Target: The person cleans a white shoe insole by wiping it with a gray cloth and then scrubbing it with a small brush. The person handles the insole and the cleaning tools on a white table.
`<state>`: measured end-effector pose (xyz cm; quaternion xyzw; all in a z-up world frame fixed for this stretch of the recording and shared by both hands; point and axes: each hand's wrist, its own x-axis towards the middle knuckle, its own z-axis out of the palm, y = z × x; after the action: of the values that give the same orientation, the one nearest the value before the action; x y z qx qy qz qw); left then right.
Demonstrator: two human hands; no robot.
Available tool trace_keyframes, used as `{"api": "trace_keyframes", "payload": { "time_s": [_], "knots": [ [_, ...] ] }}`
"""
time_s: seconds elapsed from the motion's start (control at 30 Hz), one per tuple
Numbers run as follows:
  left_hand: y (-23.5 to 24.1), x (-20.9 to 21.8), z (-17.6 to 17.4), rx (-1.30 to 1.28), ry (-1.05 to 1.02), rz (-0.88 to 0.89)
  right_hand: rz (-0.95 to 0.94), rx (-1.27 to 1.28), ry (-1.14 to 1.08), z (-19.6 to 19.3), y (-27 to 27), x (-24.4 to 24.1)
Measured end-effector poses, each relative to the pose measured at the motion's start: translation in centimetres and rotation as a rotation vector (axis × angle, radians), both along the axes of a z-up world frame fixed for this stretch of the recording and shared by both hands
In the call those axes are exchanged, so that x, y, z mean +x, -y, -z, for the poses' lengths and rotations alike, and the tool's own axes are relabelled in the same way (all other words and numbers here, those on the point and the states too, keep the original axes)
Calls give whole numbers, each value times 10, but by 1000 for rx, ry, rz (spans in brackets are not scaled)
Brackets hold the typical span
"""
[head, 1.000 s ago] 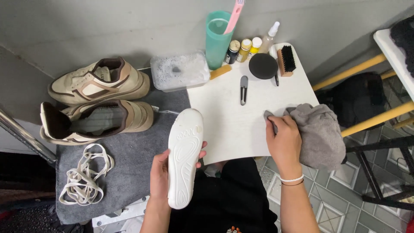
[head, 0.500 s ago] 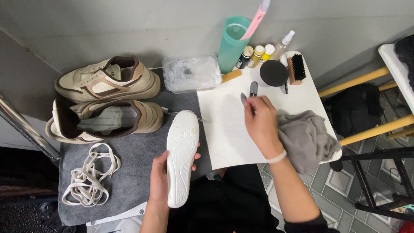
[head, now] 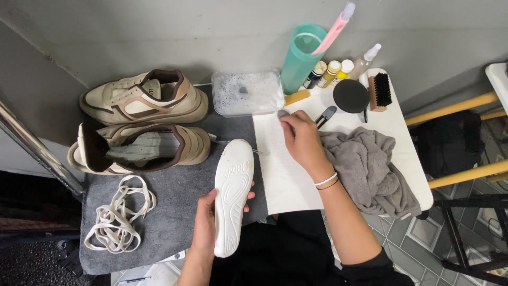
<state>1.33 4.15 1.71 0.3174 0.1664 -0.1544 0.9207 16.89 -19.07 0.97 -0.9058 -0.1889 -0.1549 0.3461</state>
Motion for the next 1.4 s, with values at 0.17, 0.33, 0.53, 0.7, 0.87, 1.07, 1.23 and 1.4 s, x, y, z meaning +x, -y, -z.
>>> {"api": "trace_keyframes", "payload": {
  "time_s": [0.17, 0.33, 0.53, 0.7, 0.87, 1.07, 1.23, 1.4],
  "knots": [
    [-1, 0, 5, -21, 14, 12, -150, 117, -90, -5, -15, -8],
    [1, 1, -3, 24, 5, 22, -297, 125, -147, -7, -11, -13],
    [0, 2, 1, 4, 16, 0, -307, 83, -169, -14, -7, -36],
    [-1, 0, -3, 36, 21, -23, -216, 84, -165, -17, -2, -60],
    [0, -1, -3, 55, 17, -25, -223, 72, -222, -15, 9, -81],
    [1, -1, -7, 77, 18, -21, -304, 72, -307, -22, 21, -116],
    [2, 1, -13, 109, 3, -15, -358, 71, -300, -31, 39, -142],
    [3, 0, -15, 135, 16, -14, 237, -760, 424, -50, 46, -172]
  ]
}}
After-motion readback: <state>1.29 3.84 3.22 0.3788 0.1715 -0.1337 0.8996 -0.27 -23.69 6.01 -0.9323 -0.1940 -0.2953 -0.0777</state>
